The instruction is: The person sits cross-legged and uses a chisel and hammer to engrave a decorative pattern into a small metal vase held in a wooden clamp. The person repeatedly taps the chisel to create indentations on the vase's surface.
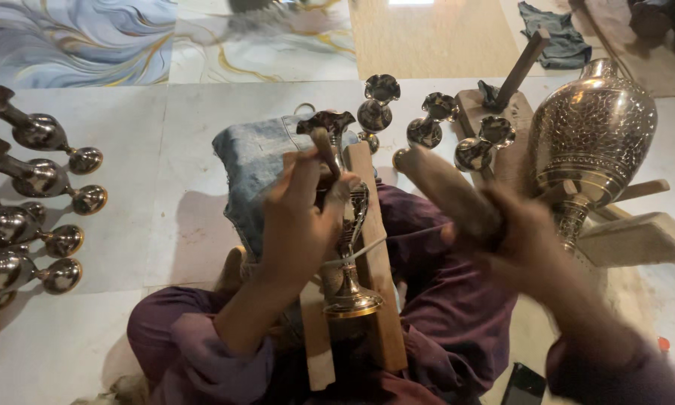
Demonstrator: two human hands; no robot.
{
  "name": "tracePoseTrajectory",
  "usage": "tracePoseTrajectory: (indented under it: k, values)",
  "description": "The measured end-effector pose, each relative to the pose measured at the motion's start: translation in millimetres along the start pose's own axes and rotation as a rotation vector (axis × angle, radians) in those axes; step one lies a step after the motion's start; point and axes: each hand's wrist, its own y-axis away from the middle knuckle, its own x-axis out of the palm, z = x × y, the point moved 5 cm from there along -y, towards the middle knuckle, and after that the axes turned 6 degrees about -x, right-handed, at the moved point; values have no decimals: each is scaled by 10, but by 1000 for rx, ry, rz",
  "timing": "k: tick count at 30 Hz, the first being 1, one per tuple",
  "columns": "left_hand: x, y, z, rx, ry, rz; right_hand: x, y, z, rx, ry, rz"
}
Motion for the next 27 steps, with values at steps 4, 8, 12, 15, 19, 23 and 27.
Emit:
tracePoseTrajectory:
  k: [4,8,12,15,19,23,27]
  values:
    - [-35,22,-123,100,-113,-56,-374,-500,339,-190,581,41]
    - [-35,84,-144,153,-173,-130,-555,-886,779,-273,1042,96]
    - [-3,84,-86,64,-158,-85,-756,-1053,1246,-562,903,-38]
    - [-16,56,-115,110,-165,-75,-779,-1068,1325,-544,1251,54]
    - [-13,-79,-114,116,-139,74,-864,-1031,1216,-521,1124,53]
    - [70,-290,-118,150,-230,229,-920,-921,770,-358,866,-13]
    - [201,-444,-151,195,-223,419,-811,-669,340,-253,785,-33]
